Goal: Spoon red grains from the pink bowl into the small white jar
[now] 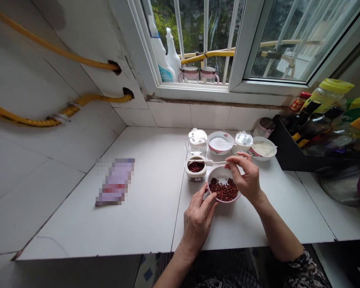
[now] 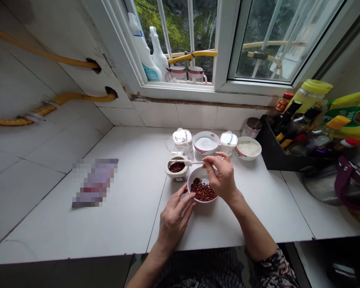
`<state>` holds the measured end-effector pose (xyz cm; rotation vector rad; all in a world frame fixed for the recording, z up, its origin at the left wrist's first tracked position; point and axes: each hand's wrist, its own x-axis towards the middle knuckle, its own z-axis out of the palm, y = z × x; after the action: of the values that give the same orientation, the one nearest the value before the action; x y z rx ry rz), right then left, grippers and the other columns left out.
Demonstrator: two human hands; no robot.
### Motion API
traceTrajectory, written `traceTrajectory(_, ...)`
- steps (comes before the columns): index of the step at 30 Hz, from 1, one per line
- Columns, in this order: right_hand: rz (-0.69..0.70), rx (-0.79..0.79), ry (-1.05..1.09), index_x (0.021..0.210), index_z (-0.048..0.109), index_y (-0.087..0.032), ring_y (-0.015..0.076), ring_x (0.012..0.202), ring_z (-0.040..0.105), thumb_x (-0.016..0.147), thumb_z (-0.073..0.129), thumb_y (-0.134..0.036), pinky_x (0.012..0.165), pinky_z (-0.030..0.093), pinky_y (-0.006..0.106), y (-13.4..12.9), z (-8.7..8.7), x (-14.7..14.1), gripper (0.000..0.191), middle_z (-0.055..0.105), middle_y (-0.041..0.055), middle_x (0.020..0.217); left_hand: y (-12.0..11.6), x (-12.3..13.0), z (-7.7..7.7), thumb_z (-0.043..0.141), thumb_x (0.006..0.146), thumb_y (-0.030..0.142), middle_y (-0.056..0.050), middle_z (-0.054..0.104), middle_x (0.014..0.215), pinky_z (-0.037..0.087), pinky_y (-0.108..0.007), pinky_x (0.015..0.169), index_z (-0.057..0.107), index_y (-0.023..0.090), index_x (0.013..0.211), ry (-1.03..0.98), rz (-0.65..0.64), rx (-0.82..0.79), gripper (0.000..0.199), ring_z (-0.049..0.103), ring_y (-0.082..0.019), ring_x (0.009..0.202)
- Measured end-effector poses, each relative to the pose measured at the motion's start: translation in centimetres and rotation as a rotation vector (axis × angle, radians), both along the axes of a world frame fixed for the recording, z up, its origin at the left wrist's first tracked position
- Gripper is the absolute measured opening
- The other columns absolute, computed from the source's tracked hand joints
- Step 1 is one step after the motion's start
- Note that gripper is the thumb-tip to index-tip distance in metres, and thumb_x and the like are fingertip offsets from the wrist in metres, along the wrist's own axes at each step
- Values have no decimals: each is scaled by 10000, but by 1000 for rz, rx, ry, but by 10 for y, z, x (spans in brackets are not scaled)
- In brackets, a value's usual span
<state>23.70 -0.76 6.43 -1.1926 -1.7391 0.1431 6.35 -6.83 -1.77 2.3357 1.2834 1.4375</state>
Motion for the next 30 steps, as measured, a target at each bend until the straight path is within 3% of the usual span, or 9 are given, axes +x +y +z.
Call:
traceTrajectory(5, -44, -246, -115, 799, 656, -235, 214, 756, 640, 866, 519, -185, 908, 437, 391, 4, -4, 29, 161, 695, 1, 619, 0, 1, 1, 562, 950, 151, -153, 602, 1308, 569, -353, 933, 628, 189, 1160, 0, 1, 18, 224, 636, -233, 1147)
traceTrajectory(10, -79, -260, -264, 798, 663, -219, 195, 706, 614, 865, 497, -147, 924, 404, 388, 8, -17, 30, 192, 708, 9, 655, 1, 0, 0, 570, 944, 141, -161, 604, 1305, 571, -363, 929, 627, 180, 1164, 3, -7, 27, 230, 634, -240, 1153)
traceTrajectory(15, -14, -359, -185, 811, 663, -218, 184, 711, 636, 864, 508, -150, 919, 400, 380, 7, -24, 17, 177, 713, -5, 641, 1, -1, -2, 583, 936, 132, -169, 597, 1313, 561, -370, 947, 626, 173, 1176, 10, -12, 23, 247, 627, -246, 1163)
traceTrajectory(19, 20, -411, -92, 791, 661, -219, 164, 643, 620, 865, 503, -168, 916, 406, 370, 7, -20, 15, 182, 708, -22, 606, 1, 0, -3, 582, 935, 127, -170, 595, 1313, 556, -357, 950, 626, 166, 1169, 5, -14, 27, 242, 625, -242, 1165)
traceTrajectory(22, -16, -394, -52, 767, 669, -222, 181, 701, 638, 859, 518, -199, 888, 420, 353, 7, -14, 20, 178, 711, -15, 600, 0, -1, -2, 572, 940, 126, -164, 593, 1318, 554, -350, 949, 629, 173, 1168, 1, -17, 16, 240, 625, -235, 1163)
traceTrajectory(30, -24, -396, -80, 769, 663, -226, 176, 697, 640, 852, 521, -180, 921, 405, 365, 7, -14, 24, 171, 712, -22, 604, 1, 0, -3, 571, 944, 140, -160, 595, 1318, 555, -354, 950, 628, 174, 1171, 1, -10, 22, 236, 622, -237, 1169)
